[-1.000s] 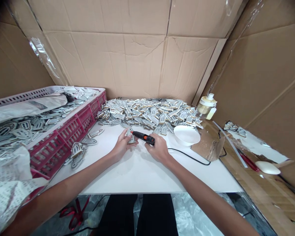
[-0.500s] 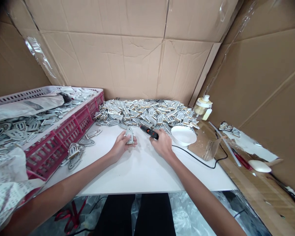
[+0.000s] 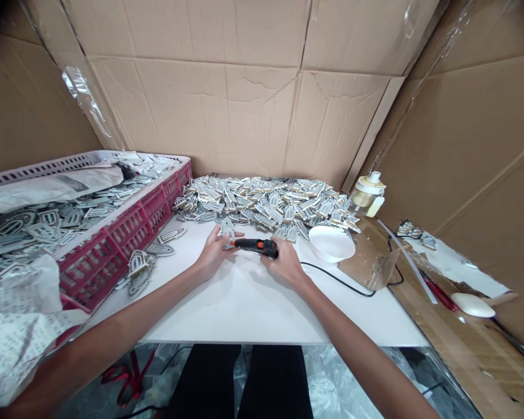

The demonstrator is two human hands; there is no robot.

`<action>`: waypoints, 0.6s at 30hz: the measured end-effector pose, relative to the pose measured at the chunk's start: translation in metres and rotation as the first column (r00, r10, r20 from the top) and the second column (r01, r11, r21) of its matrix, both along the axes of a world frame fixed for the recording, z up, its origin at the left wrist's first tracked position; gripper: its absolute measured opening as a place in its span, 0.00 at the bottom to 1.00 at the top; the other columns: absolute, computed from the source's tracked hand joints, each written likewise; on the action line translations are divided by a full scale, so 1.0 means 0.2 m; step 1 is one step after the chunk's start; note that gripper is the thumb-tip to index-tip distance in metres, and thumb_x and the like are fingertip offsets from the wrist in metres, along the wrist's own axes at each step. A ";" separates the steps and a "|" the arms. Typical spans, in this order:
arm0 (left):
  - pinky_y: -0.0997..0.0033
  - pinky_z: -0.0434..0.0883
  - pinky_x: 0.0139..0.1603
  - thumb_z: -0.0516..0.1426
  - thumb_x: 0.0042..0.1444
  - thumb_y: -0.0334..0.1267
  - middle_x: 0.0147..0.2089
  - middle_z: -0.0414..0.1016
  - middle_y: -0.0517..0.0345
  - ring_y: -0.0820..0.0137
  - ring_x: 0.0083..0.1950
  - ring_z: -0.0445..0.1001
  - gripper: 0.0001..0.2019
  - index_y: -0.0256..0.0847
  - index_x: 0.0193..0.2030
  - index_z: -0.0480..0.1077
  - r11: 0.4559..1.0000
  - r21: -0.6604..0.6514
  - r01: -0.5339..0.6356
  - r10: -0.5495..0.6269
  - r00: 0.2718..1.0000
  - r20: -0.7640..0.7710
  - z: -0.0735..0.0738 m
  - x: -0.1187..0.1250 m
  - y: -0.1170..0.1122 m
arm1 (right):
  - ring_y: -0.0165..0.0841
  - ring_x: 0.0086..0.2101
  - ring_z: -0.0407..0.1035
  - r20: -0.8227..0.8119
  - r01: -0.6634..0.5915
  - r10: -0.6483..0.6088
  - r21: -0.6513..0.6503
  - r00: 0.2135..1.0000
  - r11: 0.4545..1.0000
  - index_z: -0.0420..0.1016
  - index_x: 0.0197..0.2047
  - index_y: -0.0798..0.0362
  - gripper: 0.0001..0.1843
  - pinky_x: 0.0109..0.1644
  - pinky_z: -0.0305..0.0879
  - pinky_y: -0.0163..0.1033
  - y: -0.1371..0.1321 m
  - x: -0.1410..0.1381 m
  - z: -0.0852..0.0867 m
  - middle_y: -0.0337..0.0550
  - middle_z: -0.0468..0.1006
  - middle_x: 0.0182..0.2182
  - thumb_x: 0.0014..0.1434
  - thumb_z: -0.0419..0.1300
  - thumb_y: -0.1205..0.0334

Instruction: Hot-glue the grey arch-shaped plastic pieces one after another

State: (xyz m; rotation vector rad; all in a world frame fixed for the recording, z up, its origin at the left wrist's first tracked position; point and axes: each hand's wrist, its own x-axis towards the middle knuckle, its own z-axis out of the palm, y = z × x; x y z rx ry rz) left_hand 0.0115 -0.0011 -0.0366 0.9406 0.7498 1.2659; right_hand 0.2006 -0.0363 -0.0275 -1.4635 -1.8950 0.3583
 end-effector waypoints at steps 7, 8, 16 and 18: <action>0.63 0.69 0.45 0.58 0.51 0.44 0.41 0.75 0.54 0.70 0.39 0.75 0.15 0.42 0.40 0.58 0.996 0.086 0.039 -0.034 0.998 -0.057 -0.02 -0.01 0.00 | 0.30 0.24 0.61 0.002 0.007 -0.007 -0.015 1.000 1.000 0.64 0.26 0.54 0.04 0.29 0.54 0.34 0.00 0.00 0.01 0.37 0.68 0.22 0.44 0.55 0.63; 0.64 0.69 0.45 0.58 0.51 0.44 0.40 0.75 0.54 0.70 0.39 0.75 0.15 0.42 0.40 0.58 0.995 0.091 0.038 -0.032 0.997 -0.064 -0.02 -0.01 0.00 | 0.30 0.24 0.61 0.008 0.016 -0.016 -0.011 1.000 1.000 0.64 0.26 0.53 0.04 0.28 0.53 0.34 0.00 -0.01 0.01 0.36 0.68 0.21 0.44 0.55 0.63; 0.66 0.69 0.42 0.57 0.51 0.46 0.41 0.75 0.53 0.70 0.37 0.75 0.16 0.42 0.41 0.58 0.990 0.138 0.040 -0.022 0.991 -0.129 -0.01 -0.02 -0.01 | 0.28 0.22 0.57 -0.026 0.018 -0.019 -0.041 0.999 0.999 0.60 0.23 0.53 0.05 0.25 0.49 0.33 0.00 -0.01 -0.01 0.35 0.64 0.19 0.43 0.54 0.63; 0.66 0.69 0.42 0.58 0.51 0.47 0.41 0.75 0.53 0.70 0.37 0.75 0.16 0.42 0.41 0.59 0.988 0.151 0.044 -0.024 0.991 -0.132 -0.01 -0.02 -0.01 | 0.27 0.21 0.55 -0.049 0.002 -0.005 -0.056 0.999 0.998 0.60 0.22 0.53 0.05 0.24 0.48 0.33 0.00 -0.01 -0.02 0.34 0.62 0.18 0.43 0.54 0.63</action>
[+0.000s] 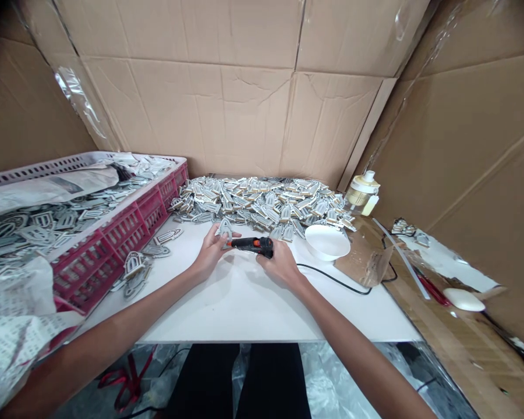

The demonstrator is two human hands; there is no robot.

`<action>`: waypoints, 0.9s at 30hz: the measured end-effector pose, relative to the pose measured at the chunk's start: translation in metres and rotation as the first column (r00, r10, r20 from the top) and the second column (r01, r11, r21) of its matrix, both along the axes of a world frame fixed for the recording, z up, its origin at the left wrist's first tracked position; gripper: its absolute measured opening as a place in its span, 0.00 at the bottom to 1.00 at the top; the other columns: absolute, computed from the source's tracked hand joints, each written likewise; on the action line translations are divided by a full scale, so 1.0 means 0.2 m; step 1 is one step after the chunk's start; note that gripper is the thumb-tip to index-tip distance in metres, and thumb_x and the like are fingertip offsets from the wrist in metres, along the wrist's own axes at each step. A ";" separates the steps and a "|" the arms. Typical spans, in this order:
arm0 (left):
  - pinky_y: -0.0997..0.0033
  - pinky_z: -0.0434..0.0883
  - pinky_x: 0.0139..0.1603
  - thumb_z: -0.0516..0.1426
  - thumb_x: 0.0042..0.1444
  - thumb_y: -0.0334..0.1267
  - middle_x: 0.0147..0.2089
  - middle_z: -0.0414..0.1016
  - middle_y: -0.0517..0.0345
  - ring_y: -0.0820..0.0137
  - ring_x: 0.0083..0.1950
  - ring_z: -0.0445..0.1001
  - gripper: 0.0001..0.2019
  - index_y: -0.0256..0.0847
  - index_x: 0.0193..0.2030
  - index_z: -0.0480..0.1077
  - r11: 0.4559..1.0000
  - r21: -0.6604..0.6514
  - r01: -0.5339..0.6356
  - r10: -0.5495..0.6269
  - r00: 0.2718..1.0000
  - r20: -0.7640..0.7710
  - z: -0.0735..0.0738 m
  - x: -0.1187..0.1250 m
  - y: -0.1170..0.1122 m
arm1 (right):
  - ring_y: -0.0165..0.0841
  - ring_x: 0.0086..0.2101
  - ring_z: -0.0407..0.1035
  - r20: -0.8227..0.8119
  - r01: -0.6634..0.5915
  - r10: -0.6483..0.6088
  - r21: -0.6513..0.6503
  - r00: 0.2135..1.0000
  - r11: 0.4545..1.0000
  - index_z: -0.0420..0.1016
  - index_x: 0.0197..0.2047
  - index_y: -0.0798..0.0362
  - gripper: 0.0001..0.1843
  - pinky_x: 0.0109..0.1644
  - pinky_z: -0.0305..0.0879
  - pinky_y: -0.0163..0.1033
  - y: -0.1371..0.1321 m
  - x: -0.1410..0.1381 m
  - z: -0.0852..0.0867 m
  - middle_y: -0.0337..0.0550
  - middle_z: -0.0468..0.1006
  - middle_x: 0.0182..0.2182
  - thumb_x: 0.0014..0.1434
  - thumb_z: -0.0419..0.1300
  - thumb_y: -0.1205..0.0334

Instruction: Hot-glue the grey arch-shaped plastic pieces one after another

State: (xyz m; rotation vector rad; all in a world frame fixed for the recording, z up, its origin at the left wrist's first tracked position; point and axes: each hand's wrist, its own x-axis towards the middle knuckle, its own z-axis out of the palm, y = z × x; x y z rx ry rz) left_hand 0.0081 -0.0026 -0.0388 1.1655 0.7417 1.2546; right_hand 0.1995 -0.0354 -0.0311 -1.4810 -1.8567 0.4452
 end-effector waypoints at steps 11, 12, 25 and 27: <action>0.66 0.70 0.44 0.57 0.52 0.46 0.41 0.75 0.52 0.67 0.43 0.74 0.15 0.42 0.42 0.60 0.998 0.067 -0.019 0.021 0.999 -0.038 -0.01 0.00 0.01 | 0.27 0.22 0.55 -0.156 -0.038 0.023 -0.090 0.987 0.995 0.62 0.25 0.54 0.04 0.24 0.50 0.33 0.00 0.00 0.01 0.34 0.62 0.20 0.44 0.54 0.63; 0.65 0.69 0.45 0.57 0.53 0.46 0.41 0.75 0.52 0.66 0.43 0.74 0.15 0.42 0.42 0.60 0.996 0.090 -0.021 0.025 0.999 -0.045 -0.01 0.00 0.01 | 0.27 0.22 0.55 -0.190 -0.069 0.044 -0.127 0.981 0.989 0.63 0.26 0.54 0.04 0.24 0.51 0.33 0.00 0.00 0.02 0.34 0.62 0.20 0.44 0.55 0.63; 0.58 0.68 0.49 0.58 0.51 0.40 0.37 0.76 0.55 0.65 0.43 0.75 0.15 0.42 0.44 0.59 0.999 0.028 -0.036 0.031 0.987 0.156 0.07 -0.04 0.04 | 0.26 0.21 0.57 -0.227 -0.207 0.145 -0.278 0.963 0.938 0.71 0.32 0.58 0.13 0.25 0.52 0.32 -0.01 0.06 0.13 0.36 0.66 0.21 0.47 0.57 0.57; 0.57 0.68 0.51 0.58 0.51 0.39 0.37 0.76 0.55 0.66 0.42 0.76 0.14 0.41 0.43 0.60 1.000 -0.004 -0.025 0.025 0.980 0.197 0.08 -0.04 0.04 | 0.27 0.24 0.59 -0.161 -0.202 0.170 -0.212 0.972 0.956 0.72 0.33 0.57 0.12 0.27 0.53 0.32 0.00 0.07 0.14 0.36 0.68 0.24 0.47 0.57 0.58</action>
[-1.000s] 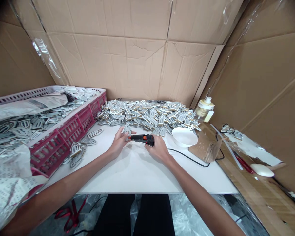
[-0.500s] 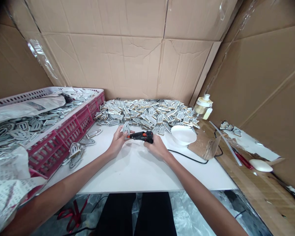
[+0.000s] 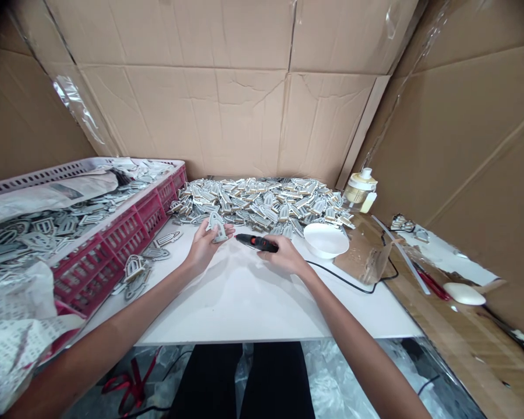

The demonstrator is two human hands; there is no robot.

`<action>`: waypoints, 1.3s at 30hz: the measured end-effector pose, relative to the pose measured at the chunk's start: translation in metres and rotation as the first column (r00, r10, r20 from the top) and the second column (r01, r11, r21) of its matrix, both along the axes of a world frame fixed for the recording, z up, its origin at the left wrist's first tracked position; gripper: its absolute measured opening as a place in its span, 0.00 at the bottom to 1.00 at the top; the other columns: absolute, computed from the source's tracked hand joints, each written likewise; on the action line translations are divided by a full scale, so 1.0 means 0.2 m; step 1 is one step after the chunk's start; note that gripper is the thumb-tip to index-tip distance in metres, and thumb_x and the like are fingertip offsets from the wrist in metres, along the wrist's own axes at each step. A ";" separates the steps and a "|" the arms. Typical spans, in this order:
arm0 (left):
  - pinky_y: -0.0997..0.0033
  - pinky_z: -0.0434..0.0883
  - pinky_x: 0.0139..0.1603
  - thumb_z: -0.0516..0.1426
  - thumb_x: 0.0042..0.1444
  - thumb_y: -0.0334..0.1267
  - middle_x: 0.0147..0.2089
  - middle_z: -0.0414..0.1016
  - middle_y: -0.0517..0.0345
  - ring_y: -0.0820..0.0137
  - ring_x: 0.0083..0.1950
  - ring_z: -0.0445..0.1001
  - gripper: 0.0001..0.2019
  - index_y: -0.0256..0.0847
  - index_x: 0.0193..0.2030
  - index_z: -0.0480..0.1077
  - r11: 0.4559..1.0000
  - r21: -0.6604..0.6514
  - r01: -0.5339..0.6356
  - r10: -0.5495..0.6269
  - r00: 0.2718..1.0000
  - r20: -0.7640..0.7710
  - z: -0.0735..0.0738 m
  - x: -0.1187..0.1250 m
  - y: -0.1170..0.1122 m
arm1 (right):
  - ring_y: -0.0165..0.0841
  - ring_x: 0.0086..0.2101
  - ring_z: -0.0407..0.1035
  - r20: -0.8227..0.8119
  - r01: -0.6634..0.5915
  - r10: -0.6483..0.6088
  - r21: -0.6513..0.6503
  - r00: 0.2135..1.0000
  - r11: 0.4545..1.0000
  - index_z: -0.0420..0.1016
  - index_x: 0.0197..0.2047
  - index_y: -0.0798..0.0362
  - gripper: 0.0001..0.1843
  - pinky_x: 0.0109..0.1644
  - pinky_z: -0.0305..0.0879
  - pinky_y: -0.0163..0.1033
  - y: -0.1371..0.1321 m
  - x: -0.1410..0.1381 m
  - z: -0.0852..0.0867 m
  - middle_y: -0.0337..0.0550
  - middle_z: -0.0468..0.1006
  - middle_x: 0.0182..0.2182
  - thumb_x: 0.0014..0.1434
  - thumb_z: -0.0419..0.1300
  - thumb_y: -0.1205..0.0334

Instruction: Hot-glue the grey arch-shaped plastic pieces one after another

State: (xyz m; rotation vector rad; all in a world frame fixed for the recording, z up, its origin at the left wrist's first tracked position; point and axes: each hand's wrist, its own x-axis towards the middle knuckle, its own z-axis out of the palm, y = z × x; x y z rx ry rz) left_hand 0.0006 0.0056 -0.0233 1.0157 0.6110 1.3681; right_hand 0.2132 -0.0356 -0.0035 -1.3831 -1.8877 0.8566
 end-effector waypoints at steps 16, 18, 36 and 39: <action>0.57 0.62 0.59 0.47 0.62 0.39 0.40 0.76 0.49 0.64 0.47 0.75 0.09 0.38 0.42 0.63 0.989 -0.120 0.084 -0.056 0.973 0.222 0.07 -0.01 -0.03 | 0.35 0.40 0.65 0.255 0.039 -0.133 0.345 0.958 0.938 0.72 0.45 0.53 0.21 0.46 0.60 0.40 0.03 0.02 -0.04 0.45 0.70 0.39 0.45 0.54 0.70; 0.58 0.62 0.58 0.45 0.62 0.42 0.42 0.75 0.47 0.64 0.47 0.75 0.12 0.36 0.43 0.64 0.978 -0.165 0.123 -0.079 0.964 0.252 0.07 0.01 -0.04 | 0.33 0.37 0.65 0.129 0.084 -0.140 0.367 0.982 0.927 0.70 0.44 0.53 0.17 0.42 0.62 0.38 0.01 -0.06 -0.02 0.44 0.69 0.37 0.49 0.54 0.66; 0.68 0.59 0.59 0.46 0.62 0.44 0.46 0.73 0.51 0.70 0.51 0.71 0.16 0.41 0.53 0.59 0.937 -0.318 0.145 0.009 0.900 0.436 0.04 0.04 -0.01 | 0.32 0.26 0.66 0.356 0.090 -0.261 0.431 0.897 0.898 0.61 0.49 0.56 0.25 0.31 0.58 0.35 0.39 -0.41 0.29 0.40 0.72 0.27 0.48 0.59 0.57; 0.66 0.56 0.61 0.49 0.59 0.45 0.53 0.69 0.46 0.68 0.57 0.67 0.19 0.42 0.55 0.55 0.934 -0.318 0.162 -0.015 0.908 0.419 0.00 0.04 0.00 | 0.35 0.29 0.67 0.406 0.210 -0.392 0.424 0.826 0.881 0.63 0.48 0.59 0.28 0.33 0.60 0.37 0.65 -0.35 0.45 0.45 0.74 0.29 0.47 0.61 0.53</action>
